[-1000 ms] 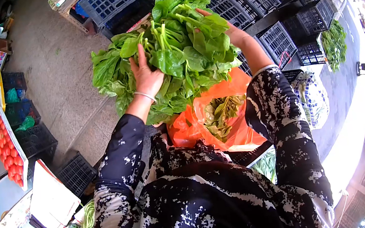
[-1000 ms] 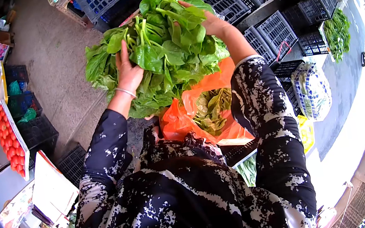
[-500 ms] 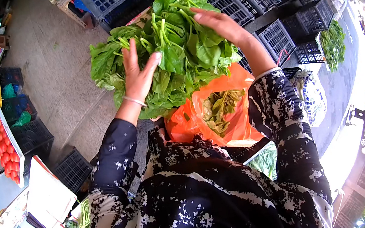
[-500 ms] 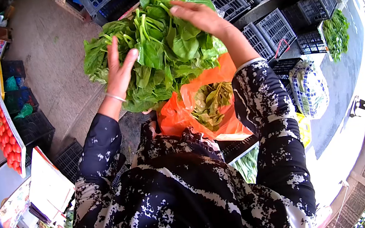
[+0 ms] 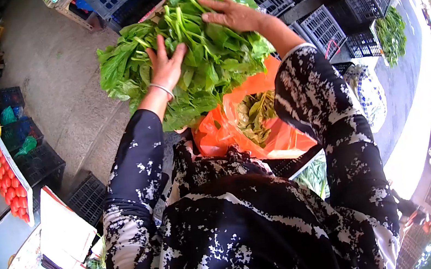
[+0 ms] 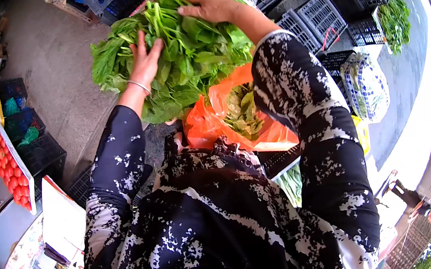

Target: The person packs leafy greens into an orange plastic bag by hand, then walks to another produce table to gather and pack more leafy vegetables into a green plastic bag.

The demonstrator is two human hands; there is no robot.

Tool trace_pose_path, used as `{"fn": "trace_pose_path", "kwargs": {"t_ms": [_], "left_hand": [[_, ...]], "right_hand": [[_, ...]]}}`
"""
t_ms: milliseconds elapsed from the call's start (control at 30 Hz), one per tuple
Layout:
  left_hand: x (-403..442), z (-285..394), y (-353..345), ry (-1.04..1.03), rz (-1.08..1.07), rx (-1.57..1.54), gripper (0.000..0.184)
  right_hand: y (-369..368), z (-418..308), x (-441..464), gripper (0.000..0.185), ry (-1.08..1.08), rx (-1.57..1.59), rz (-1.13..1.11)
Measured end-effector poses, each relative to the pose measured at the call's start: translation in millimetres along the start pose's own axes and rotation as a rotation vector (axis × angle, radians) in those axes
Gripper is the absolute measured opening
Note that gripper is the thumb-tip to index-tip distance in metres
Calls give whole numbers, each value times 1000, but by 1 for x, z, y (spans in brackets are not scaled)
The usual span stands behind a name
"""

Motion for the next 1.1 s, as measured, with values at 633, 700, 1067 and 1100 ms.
{"fn": "trace_pose_path", "kwargs": {"t_ms": [633,700,1067,1100], "left_hand": [[-32,-18,63,117,253,-135,99],[-33,-31,65,154,274,-178,100],[-117,-10,91,-119,517,36,36],[-132,-4,75,-161,400,30,32]], "right_hand": [[40,78,-37,84,-736,1036,-297],[57,74,-47,84,-723,974,-297],[20,17,-192,37,-651,920,-627],[-20,9,-217,37,-623,983,-817]]}}
Point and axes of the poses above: each hand's wrist, its own x-axis towards the middle knuckle, its own y-axis out of the back of the hand, z = x × y, the point moved 9 cm from there along x, towards the middle knuckle, and after that the axes turned 15 degrees about -y, right-handed, at the moved point
